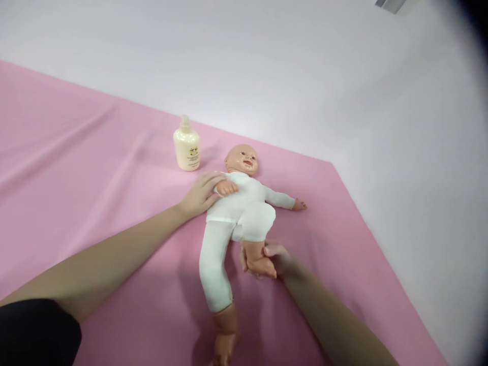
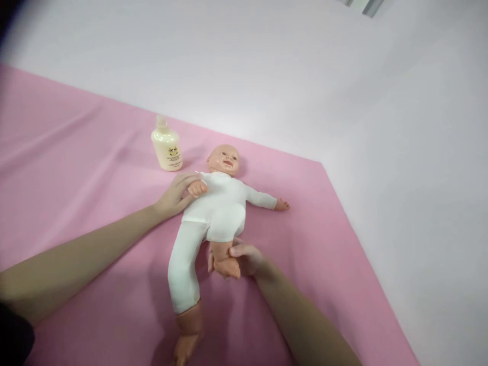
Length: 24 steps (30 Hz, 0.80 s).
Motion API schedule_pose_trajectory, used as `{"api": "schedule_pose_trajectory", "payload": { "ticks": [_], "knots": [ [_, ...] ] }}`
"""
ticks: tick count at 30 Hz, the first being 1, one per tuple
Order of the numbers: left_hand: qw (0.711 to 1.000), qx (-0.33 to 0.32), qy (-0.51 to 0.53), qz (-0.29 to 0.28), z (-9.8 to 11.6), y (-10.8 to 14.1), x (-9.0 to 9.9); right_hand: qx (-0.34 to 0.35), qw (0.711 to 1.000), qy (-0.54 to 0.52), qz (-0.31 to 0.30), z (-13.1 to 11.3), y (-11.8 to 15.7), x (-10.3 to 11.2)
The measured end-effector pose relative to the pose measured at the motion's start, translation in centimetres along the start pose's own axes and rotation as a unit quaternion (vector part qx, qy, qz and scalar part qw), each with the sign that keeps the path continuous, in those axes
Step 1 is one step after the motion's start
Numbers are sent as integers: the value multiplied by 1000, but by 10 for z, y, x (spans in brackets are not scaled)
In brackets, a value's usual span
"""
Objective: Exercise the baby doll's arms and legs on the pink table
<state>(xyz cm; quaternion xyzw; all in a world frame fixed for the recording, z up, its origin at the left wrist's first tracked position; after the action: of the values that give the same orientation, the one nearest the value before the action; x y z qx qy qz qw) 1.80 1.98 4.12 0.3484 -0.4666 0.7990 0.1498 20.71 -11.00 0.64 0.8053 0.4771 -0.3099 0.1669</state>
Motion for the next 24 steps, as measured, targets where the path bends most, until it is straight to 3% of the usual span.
{"api": "schedule_pose_trajectory", "payload": {
  "ticks": [3, 5, 8, 11, 15, 17, 20, 22, 24],
  "knots": [
    [986, 102, 88, 100, -15, 3, 2, -65, 992, -4, -105, 6, 1, -10],
    [967, 147, 137, 154, -24, 5, 2, -131, 972, 11, -194, 10, 2, -15],
    [949, 182, 177, 188, -33, 5, 1, -213, 922, 58, -317, 13, 1, -21],
    [942, 202, 183, 196, -37, 6, 2, -239, 900, 62, -360, 12, -2, -24],
    [950, 181, 173, 185, -34, 5, 3, -249, 905, -4, -343, 17, 1, -20],
    [968, 135, 131, 166, -27, 4, 5, -214, 917, -45, -333, 20, 5, -14],
    [996, 13, 32, 78, -10, 1, 4, -106, 950, -77, -284, 19, 9, -1],
    [997, -64, -31, 5, 2, 1, 0, -17, 974, -77, -214, 13, 9, 6],
    [990, -113, -80, -29, 8, 2, -2, 61, 988, -79, -121, 4, 6, 11]
  ]
}}
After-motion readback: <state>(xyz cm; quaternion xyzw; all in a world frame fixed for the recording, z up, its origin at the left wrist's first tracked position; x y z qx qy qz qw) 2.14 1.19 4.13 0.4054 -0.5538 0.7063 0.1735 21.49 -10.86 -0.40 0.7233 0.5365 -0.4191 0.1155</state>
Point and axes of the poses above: each hand's wrist, its own y-axis away from the middle knuckle, its own x-axis out of the back of the hand, z = x × y, the point moved 4 cm from there along -y, towards the middle knuckle, and after that the axes turned 8 degrees about -z, right-handed, at the moved point
